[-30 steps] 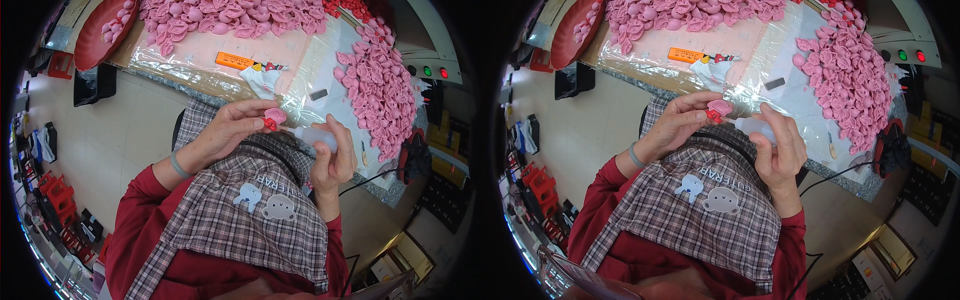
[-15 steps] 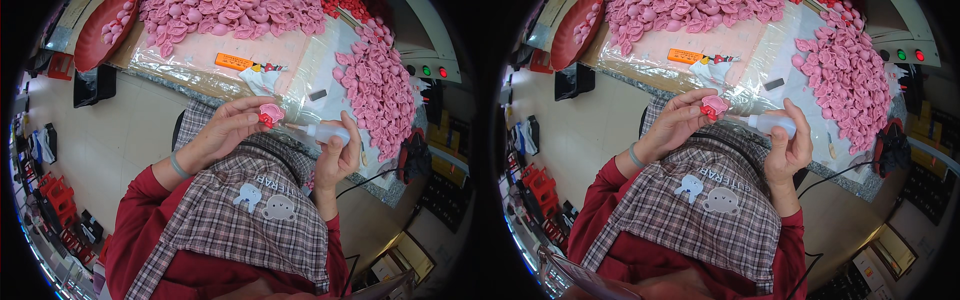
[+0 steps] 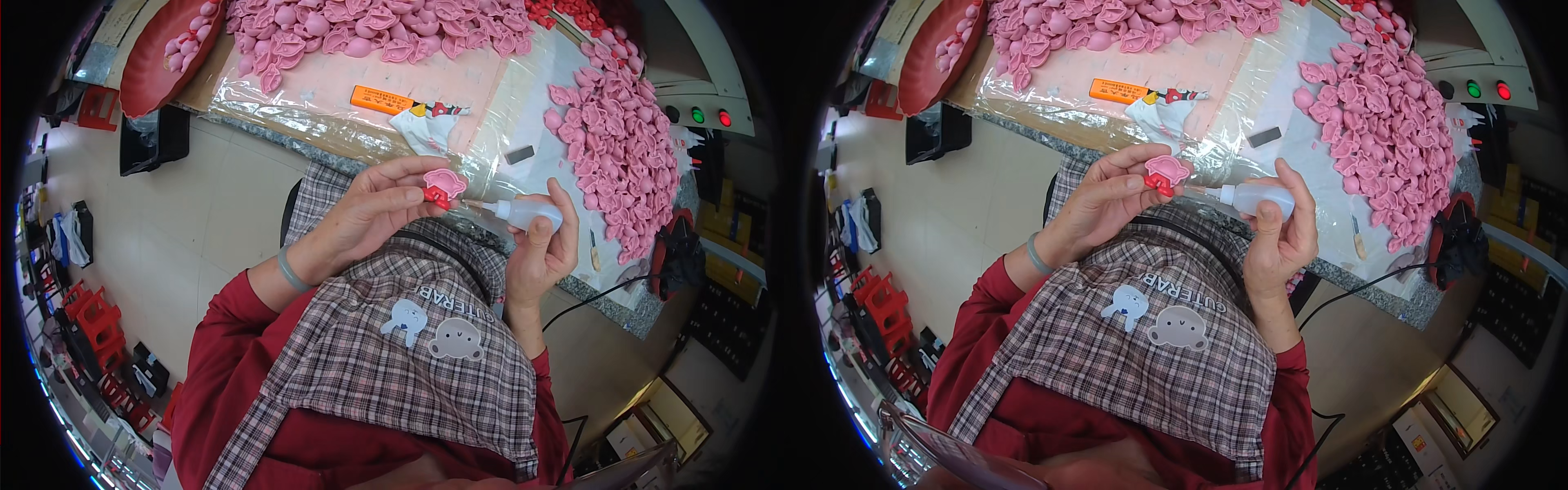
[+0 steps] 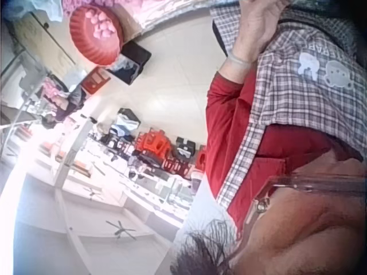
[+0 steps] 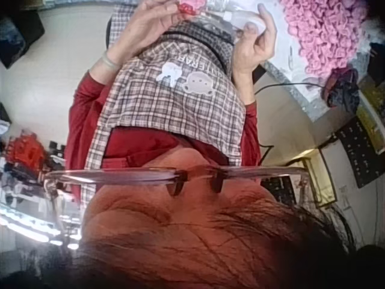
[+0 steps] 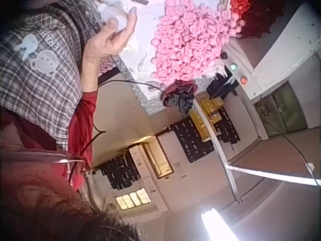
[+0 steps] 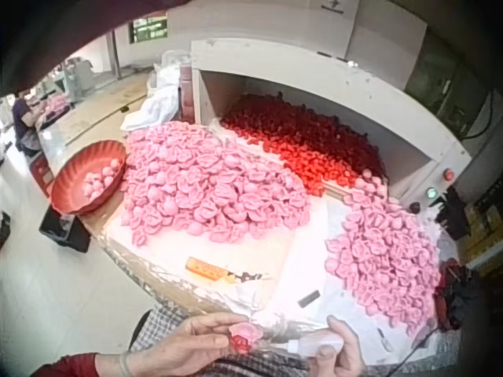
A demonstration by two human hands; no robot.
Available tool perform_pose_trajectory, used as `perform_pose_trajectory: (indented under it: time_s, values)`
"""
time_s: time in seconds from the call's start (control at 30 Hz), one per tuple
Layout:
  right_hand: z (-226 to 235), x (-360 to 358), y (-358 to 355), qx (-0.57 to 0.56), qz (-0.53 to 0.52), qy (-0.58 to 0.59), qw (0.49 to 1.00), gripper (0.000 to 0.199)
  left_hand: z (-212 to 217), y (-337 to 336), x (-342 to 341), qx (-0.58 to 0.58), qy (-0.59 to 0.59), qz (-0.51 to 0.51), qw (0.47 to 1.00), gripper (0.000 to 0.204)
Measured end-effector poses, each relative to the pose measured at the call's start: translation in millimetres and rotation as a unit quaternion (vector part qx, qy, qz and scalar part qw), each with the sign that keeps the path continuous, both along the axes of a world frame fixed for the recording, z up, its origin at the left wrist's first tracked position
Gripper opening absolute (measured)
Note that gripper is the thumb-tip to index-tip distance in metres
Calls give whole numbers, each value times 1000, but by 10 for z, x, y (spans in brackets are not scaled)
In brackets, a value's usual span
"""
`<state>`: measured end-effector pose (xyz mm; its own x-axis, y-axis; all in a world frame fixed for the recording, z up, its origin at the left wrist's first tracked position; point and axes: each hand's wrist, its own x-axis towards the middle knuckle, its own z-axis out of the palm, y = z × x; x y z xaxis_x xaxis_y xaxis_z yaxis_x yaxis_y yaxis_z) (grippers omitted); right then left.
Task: The recorder is assembling small pink plastic toy components by applying glue and joining parts at a workbench.
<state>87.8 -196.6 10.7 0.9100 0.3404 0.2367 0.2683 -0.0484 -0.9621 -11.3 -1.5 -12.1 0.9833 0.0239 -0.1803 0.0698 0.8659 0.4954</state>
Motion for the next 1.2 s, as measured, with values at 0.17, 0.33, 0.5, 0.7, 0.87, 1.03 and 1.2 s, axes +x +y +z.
perform_pose_trajectory:
  time_s: [0.17,0.33,0.5,0.7,0.87,1.03,1.2]
  values:
    - [-8,14,17,11,-5,6,1000,44,1,4,1,-2,6,0,1000,42]
    - [-12,32,38,31,-13,9,999,44,-10,13,0,-13,-2,-2,1000,43]
    - [-7,31,30,42,-7,15,999,44,-9,17,-9,-13,4,0,1000,44]
    - [-29,26,33,30,-12,9,999,45,-2,12,-12,-5,13,0,1000,44]
    - [-15,41,32,31,-10,7,999,45,-30,25,-13,-15,0,-5,1000,44]
    - [-13,42,29,25,-14,8,1000,45,-50,21,-9,-21,-6,-5,1000,44]
    - [7,23,28,27,-11,7,1000,45,-42,25,-12,-16,-3,0,1000,44]
